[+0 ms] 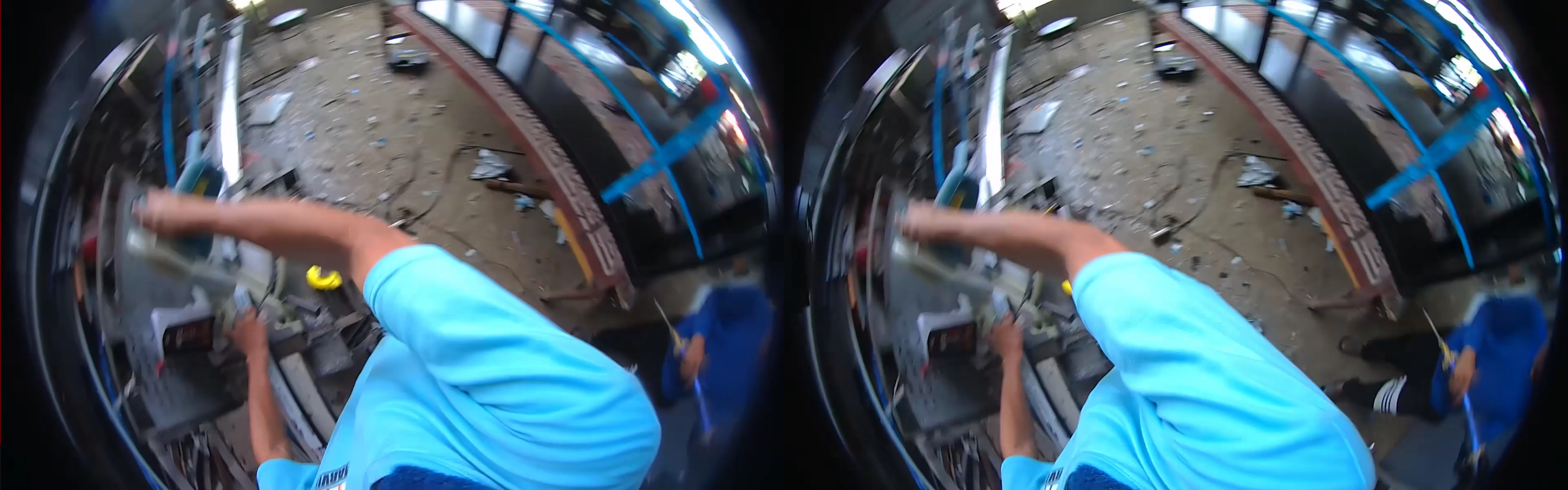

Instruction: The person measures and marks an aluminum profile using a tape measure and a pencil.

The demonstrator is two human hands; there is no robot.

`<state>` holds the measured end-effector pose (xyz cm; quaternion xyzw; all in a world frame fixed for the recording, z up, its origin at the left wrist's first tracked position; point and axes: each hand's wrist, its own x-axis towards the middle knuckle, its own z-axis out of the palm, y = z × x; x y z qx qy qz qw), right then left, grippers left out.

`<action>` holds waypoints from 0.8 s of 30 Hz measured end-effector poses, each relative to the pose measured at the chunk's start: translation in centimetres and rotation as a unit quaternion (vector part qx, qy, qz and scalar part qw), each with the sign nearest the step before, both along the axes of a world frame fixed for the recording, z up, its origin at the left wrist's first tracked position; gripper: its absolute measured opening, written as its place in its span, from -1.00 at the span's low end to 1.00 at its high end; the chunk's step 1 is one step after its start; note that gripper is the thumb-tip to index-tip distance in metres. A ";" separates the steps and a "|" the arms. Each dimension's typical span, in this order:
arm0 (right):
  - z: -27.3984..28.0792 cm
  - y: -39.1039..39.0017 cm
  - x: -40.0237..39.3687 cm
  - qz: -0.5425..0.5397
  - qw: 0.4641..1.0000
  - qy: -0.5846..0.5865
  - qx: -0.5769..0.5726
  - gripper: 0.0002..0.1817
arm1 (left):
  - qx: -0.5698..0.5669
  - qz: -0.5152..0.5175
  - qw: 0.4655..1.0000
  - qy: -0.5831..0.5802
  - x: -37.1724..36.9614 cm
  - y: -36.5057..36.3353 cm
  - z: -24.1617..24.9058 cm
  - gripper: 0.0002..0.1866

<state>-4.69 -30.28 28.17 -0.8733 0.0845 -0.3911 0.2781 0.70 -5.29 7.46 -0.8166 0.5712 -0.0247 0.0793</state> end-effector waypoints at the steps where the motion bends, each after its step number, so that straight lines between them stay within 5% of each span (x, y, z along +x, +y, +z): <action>1: 2.7 -2.2 3.6 -0.021 0.998 0.045 -0.025 -0.71 | -0.035 0.011 0.999 0.012 1.0 1.0 -2.5 -0.56; 2: 2.4 -6.8 10.3 -0.035 0.983 0.018 -0.180 -0.73 | -0.041 -0.001 0.999 -0.028 0.9 1.6 -3.2 -0.58; 3: 3.9 -9.6 12.8 -0.008 0.995 0.093 -0.047 -0.68 | -0.044 0.008 0.999 -0.017 -0.4 1.8 -2.0 -0.58; 4: 6.2 -8.3 12.0 0.037 0.994 0.085 -0.049 -0.68 | -0.054 -0.001 0.998 -0.037 -0.9 2.6 -2.1 -0.56; 6: 10.2 -4.5 7.3 0.018 0.959 0.165 0.231 -0.48 | -0.035 0.015 0.999 -0.012 -1.6 4.0 -2.2 -0.50; 9: 10.6 -3.1 5.3 -0.017 0.956 0.169 0.238 -0.55 | -0.136 0.038 0.989 -0.032 -3.3 6.3 -3.4 -0.43; 10: 10.1 -4.5 4.3 0.049 0.953 0.180 0.237 -0.23 | -0.139 0.054 0.988 -0.028 -3.8 6.6 -3.9 -0.43; 12: 10.7 -4.0 3.1 0.035 0.939 0.223 0.261 -0.14 | -0.173 0.156 0.968 0.092 -5.3 8.1 -4.7 -0.43; 13: 10.8 -4.2 -0.1 0.125 0.933 0.235 0.244 -0.15 | -0.189 0.150 0.967 0.079 -5.7 8.4 -3.8 -0.44; 14: 8.7 -4.9 -1.7 0.230 0.941 0.031 0.248 -0.20 | -0.186 0.166 0.965 0.077 -5.5 8.6 -3.6 -0.44; 16: 9.4 -5.3 -4.8 0.102 0.932 -0.051 0.345 -0.42 | -0.269 0.203 0.927 0.165 -4.8 8.5 -3.3 -0.43; 17: 4.1 -10.5 -5.2 0.139 0.950 -0.152 0.236 -0.53 | -0.273 0.235 0.919 0.159 -5.0 8.4 -3.3 -0.42; 18: 2.4 -12.0 -5.7 0.027 0.921 -0.301 0.246 -0.65 | -0.273 0.257 0.915 0.152 -4.9 7.7 -2.8 -0.42; 19: -2.1 -16.9 -5.7 -0.110 0.923 -0.332 0.163 -0.74 | -0.270 0.277 0.905 0.181 -4.9 7.3 -2.3 -0.41; 20: -3.4 -16.0 -5.8 -0.147 0.841 -0.351 0.384 -0.74 | -0.265 0.296 0.895 0.206 -5.2 7.5 -1.9 -0.40; 22: -14.5 -22.1 -3.7 -0.275 0.942 0.043 0.190 -0.68 | -0.230 0.308 0.901 0.202 -5.2 8.2 -1.4 -0.39; 24: -18.6 -19.6 -1.0 -0.150 0.954 0.237 0.103 -0.46 | -0.185 0.291 0.913 0.220 -5.0 8.1 -1.2 -0.36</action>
